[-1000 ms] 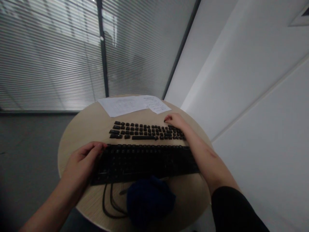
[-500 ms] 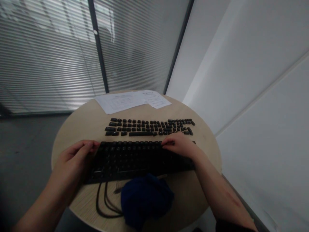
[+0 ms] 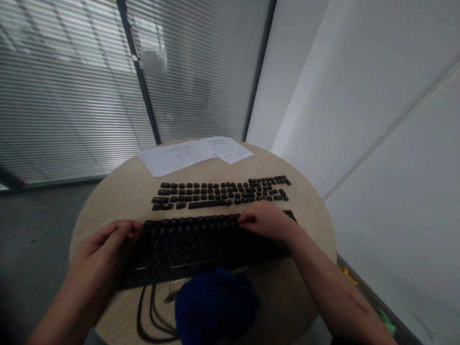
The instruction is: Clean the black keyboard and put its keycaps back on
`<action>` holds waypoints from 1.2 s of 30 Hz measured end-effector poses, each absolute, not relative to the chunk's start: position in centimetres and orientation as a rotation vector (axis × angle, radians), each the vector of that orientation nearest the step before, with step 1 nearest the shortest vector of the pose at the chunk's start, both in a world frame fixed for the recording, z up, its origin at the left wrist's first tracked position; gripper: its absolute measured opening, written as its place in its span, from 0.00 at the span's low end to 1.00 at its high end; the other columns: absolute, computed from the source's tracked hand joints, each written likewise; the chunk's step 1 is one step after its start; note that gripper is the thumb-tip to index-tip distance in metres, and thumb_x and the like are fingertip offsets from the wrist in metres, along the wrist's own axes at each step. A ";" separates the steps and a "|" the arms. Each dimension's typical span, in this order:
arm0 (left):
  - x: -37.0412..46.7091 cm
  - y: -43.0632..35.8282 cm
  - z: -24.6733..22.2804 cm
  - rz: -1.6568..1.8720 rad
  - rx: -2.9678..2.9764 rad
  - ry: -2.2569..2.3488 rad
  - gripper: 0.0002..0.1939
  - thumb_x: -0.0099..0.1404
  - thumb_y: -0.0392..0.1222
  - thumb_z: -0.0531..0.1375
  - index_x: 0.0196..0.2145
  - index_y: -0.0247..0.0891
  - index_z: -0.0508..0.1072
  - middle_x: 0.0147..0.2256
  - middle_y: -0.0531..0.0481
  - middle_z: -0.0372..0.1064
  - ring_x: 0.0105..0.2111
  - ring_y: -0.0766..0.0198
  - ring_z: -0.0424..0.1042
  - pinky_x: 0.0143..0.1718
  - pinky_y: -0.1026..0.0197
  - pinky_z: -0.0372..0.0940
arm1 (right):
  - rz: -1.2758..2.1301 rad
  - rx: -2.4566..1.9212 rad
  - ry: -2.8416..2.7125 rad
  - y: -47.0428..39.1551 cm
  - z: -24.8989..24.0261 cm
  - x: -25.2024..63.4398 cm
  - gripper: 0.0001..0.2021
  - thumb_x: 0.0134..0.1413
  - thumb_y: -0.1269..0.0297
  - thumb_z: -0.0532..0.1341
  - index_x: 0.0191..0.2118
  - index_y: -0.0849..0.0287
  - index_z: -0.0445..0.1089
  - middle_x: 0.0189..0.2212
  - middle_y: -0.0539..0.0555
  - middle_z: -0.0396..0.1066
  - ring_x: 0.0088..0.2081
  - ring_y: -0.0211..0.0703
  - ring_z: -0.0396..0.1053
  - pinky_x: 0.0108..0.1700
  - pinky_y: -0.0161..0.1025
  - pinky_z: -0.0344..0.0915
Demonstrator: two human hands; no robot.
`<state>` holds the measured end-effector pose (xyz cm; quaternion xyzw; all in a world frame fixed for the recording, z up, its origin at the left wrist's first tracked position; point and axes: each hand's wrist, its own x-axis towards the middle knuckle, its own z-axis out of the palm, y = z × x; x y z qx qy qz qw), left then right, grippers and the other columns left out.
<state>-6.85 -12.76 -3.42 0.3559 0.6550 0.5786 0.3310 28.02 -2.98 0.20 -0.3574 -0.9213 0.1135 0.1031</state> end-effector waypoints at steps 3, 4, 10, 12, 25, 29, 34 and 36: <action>-7.0 -12.7 -3.5 1.521 0.885 1.653 0.16 0.59 0.57 0.66 0.33 0.40 0.79 0.30 0.51 0.73 0.31 0.63 0.68 0.28 0.65 0.58 | 0.357 -1.053 -2.707 -2.9 0.1 28.1 0.07 0.59 0.66 0.66 0.41 0.52 0.82 0.39 0.52 0.82 0.42 0.45 0.78 0.47 0.40 0.69; -7.0 -12.7 -3.4 1.526 0.878 1.649 0.16 0.59 0.57 0.66 0.33 0.40 0.79 0.30 0.51 0.73 0.31 0.62 0.68 0.28 0.64 0.58 | 0.358 -1.052 -2.706 -2.8 0.0 28.1 0.07 0.59 0.66 0.66 0.41 0.51 0.82 0.40 0.52 0.82 0.43 0.45 0.78 0.47 0.40 0.69; -7.0 -12.6 -3.4 1.527 0.853 1.622 0.17 0.59 0.57 0.66 0.33 0.39 0.78 0.29 0.50 0.72 0.29 0.62 0.67 0.25 0.63 0.58 | 0.331 -1.056 -2.744 -2.9 0.0 28.1 0.08 0.59 0.68 0.65 0.41 0.51 0.82 0.40 0.52 0.82 0.43 0.45 0.78 0.48 0.42 0.69; -7.1 -12.5 -3.6 1.523 0.867 1.621 0.16 0.59 0.56 0.66 0.33 0.39 0.78 0.29 0.50 0.72 0.28 0.62 0.67 0.25 0.63 0.57 | 0.317 -1.051 -2.749 -2.9 0.1 28.0 0.08 0.59 0.68 0.66 0.40 0.51 0.82 0.39 0.52 0.82 0.43 0.45 0.78 0.48 0.42 0.69; -7.1 -12.6 -3.5 1.497 0.860 1.645 0.15 0.59 0.56 0.66 0.34 0.41 0.79 0.31 0.51 0.74 0.30 0.62 0.70 0.25 0.65 0.60 | 0.266 -1.107 -2.782 -3.2 0.4 27.3 0.07 0.58 0.70 0.66 0.38 0.54 0.82 0.36 0.52 0.81 0.40 0.44 0.76 0.44 0.39 0.66; -7.3 -12.4 -3.8 1.500 0.894 1.683 0.16 0.59 0.57 0.66 0.34 0.41 0.79 0.30 0.50 0.75 0.29 0.60 0.70 0.25 0.64 0.61 | 0.243 -1.096 -2.770 -3.3 0.5 27.1 0.07 0.58 0.71 0.66 0.38 0.54 0.82 0.35 0.52 0.81 0.39 0.44 0.76 0.43 0.39 0.65; -7.7 -12.3 -4.3 1.500 0.961 1.677 0.17 0.61 0.57 0.64 0.35 0.40 0.79 0.33 0.50 0.76 0.31 0.61 0.72 0.27 0.64 0.62 | 0.210 -1.089 -2.787 -3.6 0.7 26.8 0.07 0.58 0.72 0.66 0.37 0.55 0.82 0.36 0.53 0.80 0.39 0.45 0.76 0.44 0.39 0.66; -7.7 -12.3 -4.3 1.497 1.028 1.717 0.17 0.62 0.57 0.64 0.34 0.40 0.78 0.32 0.51 0.75 0.31 0.62 0.71 0.28 0.64 0.62 | 0.191 -1.116 -2.798 -3.6 0.7 26.6 0.06 0.58 0.71 0.66 0.37 0.56 0.82 0.35 0.53 0.80 0.39 0.46 0.76 0.44 0.40 0.66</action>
